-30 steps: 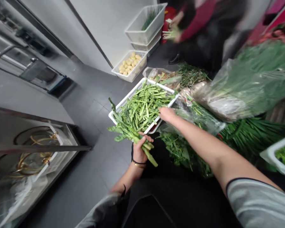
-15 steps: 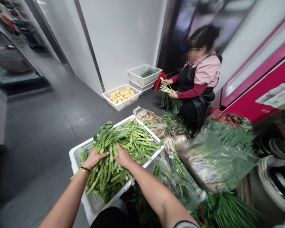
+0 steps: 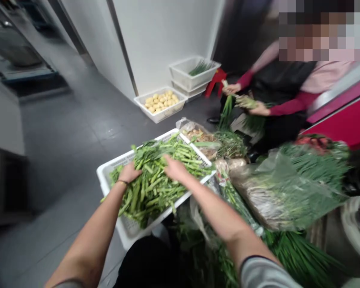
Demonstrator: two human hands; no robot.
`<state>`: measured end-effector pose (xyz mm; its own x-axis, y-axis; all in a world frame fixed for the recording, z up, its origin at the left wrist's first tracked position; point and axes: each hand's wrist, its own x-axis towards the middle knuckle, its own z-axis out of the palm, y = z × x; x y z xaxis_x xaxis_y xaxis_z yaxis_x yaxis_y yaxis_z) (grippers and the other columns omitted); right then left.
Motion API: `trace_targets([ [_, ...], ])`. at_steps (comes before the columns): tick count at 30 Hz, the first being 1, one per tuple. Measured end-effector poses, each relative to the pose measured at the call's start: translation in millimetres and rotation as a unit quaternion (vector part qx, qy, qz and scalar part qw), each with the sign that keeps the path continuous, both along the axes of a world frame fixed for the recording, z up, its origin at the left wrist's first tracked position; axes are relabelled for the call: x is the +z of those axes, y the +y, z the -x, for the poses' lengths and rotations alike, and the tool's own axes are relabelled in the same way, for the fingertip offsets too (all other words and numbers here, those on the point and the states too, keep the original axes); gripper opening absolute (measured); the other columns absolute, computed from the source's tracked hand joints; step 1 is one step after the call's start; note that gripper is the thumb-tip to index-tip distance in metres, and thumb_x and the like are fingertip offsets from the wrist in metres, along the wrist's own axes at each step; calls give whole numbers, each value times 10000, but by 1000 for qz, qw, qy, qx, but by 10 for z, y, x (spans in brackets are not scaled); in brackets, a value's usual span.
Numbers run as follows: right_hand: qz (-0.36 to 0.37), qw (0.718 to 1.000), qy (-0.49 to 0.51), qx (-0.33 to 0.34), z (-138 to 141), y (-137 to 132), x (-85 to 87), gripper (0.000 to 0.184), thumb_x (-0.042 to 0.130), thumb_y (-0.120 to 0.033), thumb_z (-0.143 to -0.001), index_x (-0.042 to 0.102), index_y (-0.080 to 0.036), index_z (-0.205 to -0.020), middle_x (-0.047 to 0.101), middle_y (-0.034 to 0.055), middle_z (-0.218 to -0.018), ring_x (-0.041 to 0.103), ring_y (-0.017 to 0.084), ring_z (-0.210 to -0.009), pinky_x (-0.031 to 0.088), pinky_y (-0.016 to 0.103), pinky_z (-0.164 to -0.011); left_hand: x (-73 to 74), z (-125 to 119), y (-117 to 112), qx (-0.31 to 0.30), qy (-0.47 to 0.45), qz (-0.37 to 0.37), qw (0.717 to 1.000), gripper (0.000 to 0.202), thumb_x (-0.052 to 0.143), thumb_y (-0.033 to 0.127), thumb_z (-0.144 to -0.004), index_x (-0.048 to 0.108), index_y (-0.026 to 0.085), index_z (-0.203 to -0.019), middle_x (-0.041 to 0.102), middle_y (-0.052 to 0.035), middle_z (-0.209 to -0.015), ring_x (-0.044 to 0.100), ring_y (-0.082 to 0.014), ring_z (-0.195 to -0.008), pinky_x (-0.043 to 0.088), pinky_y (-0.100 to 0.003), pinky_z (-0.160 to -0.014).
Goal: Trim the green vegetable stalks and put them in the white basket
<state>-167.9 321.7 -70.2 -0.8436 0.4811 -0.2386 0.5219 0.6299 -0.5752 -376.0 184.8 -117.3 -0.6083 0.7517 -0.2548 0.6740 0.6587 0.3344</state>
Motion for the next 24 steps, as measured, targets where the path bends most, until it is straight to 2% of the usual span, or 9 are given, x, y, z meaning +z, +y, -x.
trace_targets([
  [3, -147, 986, 4, -85, -571, 548, -148, 635, 457, -334, -837, 306, -164, -1430, 665, 104, -913, 614, 251, -840, 450, 352, -738, -6, -10, 76, 12, 10, 5, 1000, 356, 585, 359, -679, 619, 159, -971, 666, -161, -988, 622, -315, -908, 447, -359, -745],
  [6, -195, 974, -41, -109, -904, 991, -407, 596, 497, -366, -844, 375, -200, -1403, 658, 126, -882, 622, 256, -776, 454, 363, -690, -55, 85, 133, 53, -31, -12, 998, 338, 637, 333, -624, 640, 157, -913, 675, -136, -915, 622, -296, -887, 447, -346, -757],
  [8, -198, 972, -67, -106, -962, 1124, -502, 592, 577, -372, -805, 445, -197, -1355, 648, 156, -919, 623, 264, -768, 457, 369, -672, -89, 173, 136, 99, -80, -49, 991, 278, 660, 289, -579, 650, 157, -824, 670, -92, -804, 620, -264, -830, 449, -320, -736],
  [10, -196, 971, -77, -110, -907, 1111, -497, 576, 585, -388, -801, 473, -179, -1326, 623, 188, -988, 618, 278, -806, 464, 394, -697, -116, 239, 108, 131, -123, -81, 980, 213, 649, 257, -565, 647, 154, -751, 648, -51, -713, 611, -226, -753, 453, -291, -691],
  [13, -224, 968, -26, -115, -673, 875, -372, 553, 428, -432, -884, 399, -190, -1381, 544, 207, -1165, 581, 308, -966, 448, 460, -811, -113, 246, 28, 142, -167, -125, 968, 180, 619, 239, -577, 642, 150, -731, 634, -18, -681, 591, -183, -672, 454, -261, -629],
  [16, -255, 965, 50, -23, -378, 548, -325, 607, 375, -488, -898, 306, -220, -1438, 438, 168, -1348, 449, 335, -1195, 373, 502, -951, -44, 173, -59, 148, -195, -203, 948, 183, 629, 218, -552, 637, 152, -723, 626, 6, -665, 572, -165, -652, 454, -249, -619],
  [18, -250, 966, 41, 50, -241, 382, -427, 600, 379, -500, -894, 343, -218, -1423, 395, 141, -1410, 348, 338, -1287, 322, 509, -1003, 14, 126, -105, 157, -200, -224, 941, 174, 635, 206, -536, 634, 151, -701, 617, 13, -645, 564, -161, -647, 453, -249, -618],
  [21, -242, 967, -7, 82, -224, 302, -677, 532, 361, -461, -906, 449, -197, -1359, 352, 133, -1453, 296, 332, -1319, 308, 501, -1013, 80, 110, -165, 194, -239, -236, 922, 177, 639, 180, -510, 638, 140, -683, 616, 7, -636, 566, -157, -640, 457, -253, -615],
  [24, -260, 960, -13, 101, -352, 377, -746, 500, 388, -434, -890, 499, -193, -1313, 357, 133, -1452, 314, 331, -1306, 284, 521, -1020, 162, 162, -255, 260, -318, -297, 862, 181, 652, 187, -498, 631, 116, -663, 624, -21, -640, 577, -152, -618, 470, -266, -594],
])
